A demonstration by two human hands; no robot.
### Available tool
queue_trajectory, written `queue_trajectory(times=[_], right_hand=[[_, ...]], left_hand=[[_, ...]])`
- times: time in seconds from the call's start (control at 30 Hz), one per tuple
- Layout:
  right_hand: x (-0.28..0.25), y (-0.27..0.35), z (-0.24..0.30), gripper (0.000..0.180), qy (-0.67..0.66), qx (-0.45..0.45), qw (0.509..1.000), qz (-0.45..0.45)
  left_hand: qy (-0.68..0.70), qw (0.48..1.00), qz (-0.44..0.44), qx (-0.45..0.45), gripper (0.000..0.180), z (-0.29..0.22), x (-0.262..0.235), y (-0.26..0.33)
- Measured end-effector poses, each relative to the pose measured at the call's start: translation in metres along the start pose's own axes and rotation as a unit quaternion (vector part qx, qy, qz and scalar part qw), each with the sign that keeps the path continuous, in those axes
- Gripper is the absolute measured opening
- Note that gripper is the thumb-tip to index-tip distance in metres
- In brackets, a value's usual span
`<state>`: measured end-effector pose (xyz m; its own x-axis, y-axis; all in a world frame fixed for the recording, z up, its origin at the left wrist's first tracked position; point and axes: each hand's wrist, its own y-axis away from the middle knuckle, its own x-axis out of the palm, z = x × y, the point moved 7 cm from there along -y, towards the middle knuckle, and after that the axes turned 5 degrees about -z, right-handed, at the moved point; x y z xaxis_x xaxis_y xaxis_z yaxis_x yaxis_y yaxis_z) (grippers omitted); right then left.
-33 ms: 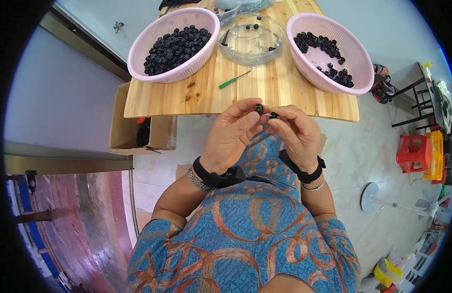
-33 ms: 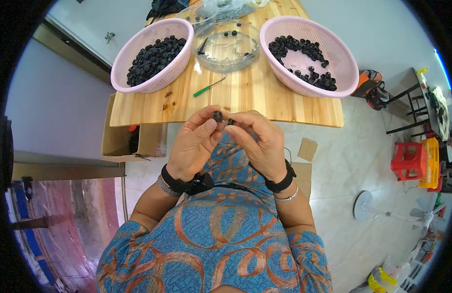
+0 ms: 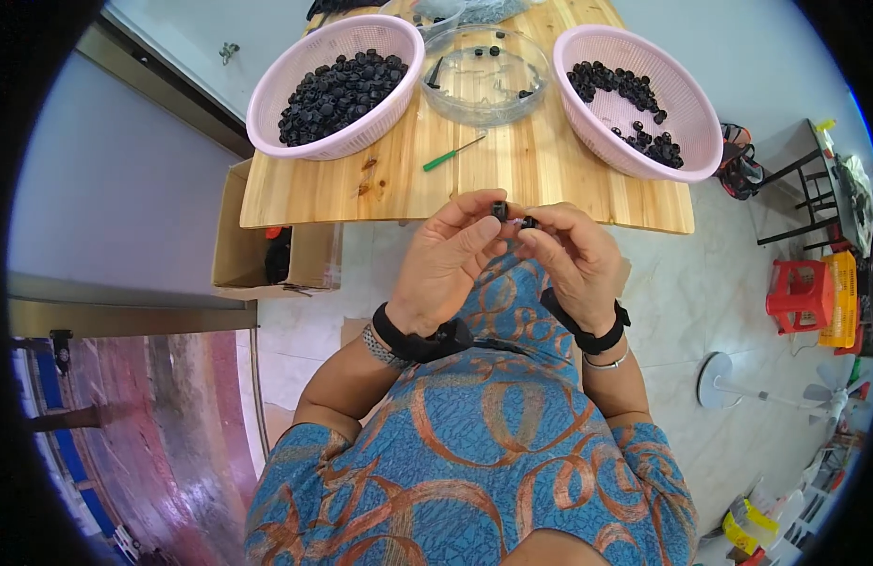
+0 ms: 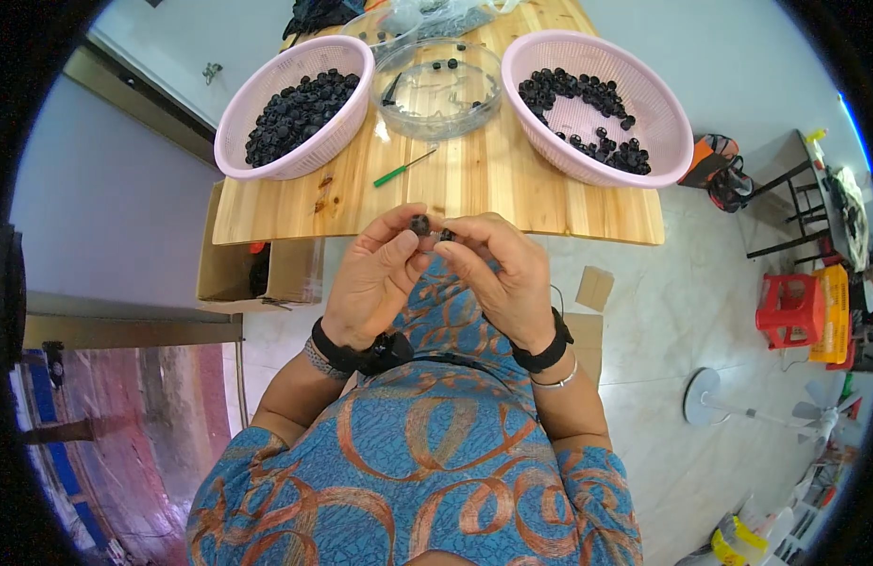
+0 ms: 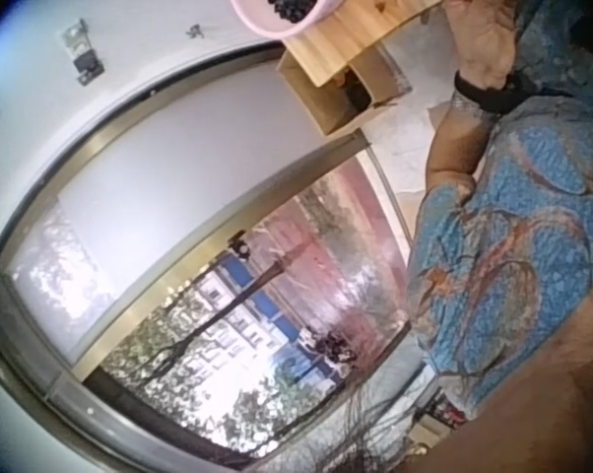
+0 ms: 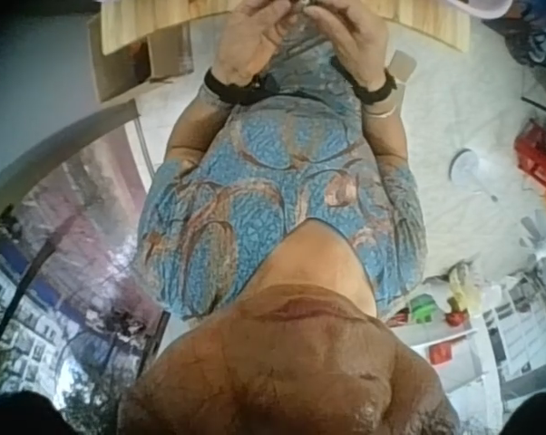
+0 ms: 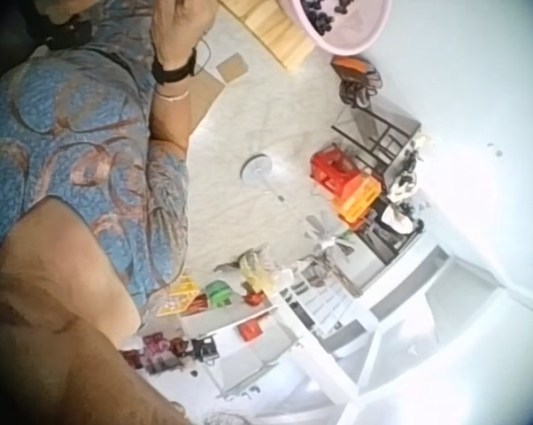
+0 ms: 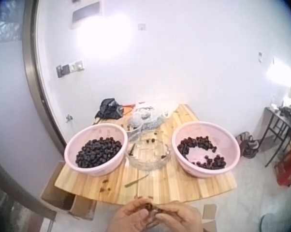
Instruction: Assembling small black plastic components by inserting metal pins and organizing them into containers.
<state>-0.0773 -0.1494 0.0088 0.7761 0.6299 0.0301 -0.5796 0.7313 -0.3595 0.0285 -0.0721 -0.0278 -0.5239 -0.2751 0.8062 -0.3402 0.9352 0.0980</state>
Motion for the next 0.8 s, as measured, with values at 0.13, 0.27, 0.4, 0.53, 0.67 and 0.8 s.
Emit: queue_trajectory(times=[0.13, 0.27, 0.4, 0.53, 0.67, 0.8], right_hand=[[0.001, -0.002, 0.026, 0.019, 0.131, -0.084, 0.988, 0.001], [0.007, -0.001, 0.042, 0.019, 0.217, -0.165, 0.962, 0.011], [0.012, -0.001, 0.050, 0.018, 0.287, -0.190, 0.939, 0.013], [0.014, -0.002, 0.052, 0.016, 0.311, -0.193, 0.931, 0.002], [0.017, -0.003, 0.050, 0.013, 0.325, -0.184, 0.927, 0.026], [0.018, -0.003, 0.049, 0.012, 0.336, -0.164, 0.926, 0.044]], left_hand=[[-0.047, 0.999, -0.012, 0.019, 0.031, -0.004, -0.001, 0.003], [-0.058, 0.998, -0.018, 0.024, 0.033, -0.004, -0.005, 0.005], [-0.039, 0.999, -0.012, 0.011, 0.033, -0.002, -0.007, 0.004], [-0.021, 1.000, -0.006, -0.018, 0.031, 0.001, -0.006, 0.004], [-0.030, 0.999, -0.022, -0.008, 0.031, 0.001, -0.006, 0.004], [-0.044, 0.999, -0.013, 0.003, 0.031, 0.001, -0.007, 0.005]])
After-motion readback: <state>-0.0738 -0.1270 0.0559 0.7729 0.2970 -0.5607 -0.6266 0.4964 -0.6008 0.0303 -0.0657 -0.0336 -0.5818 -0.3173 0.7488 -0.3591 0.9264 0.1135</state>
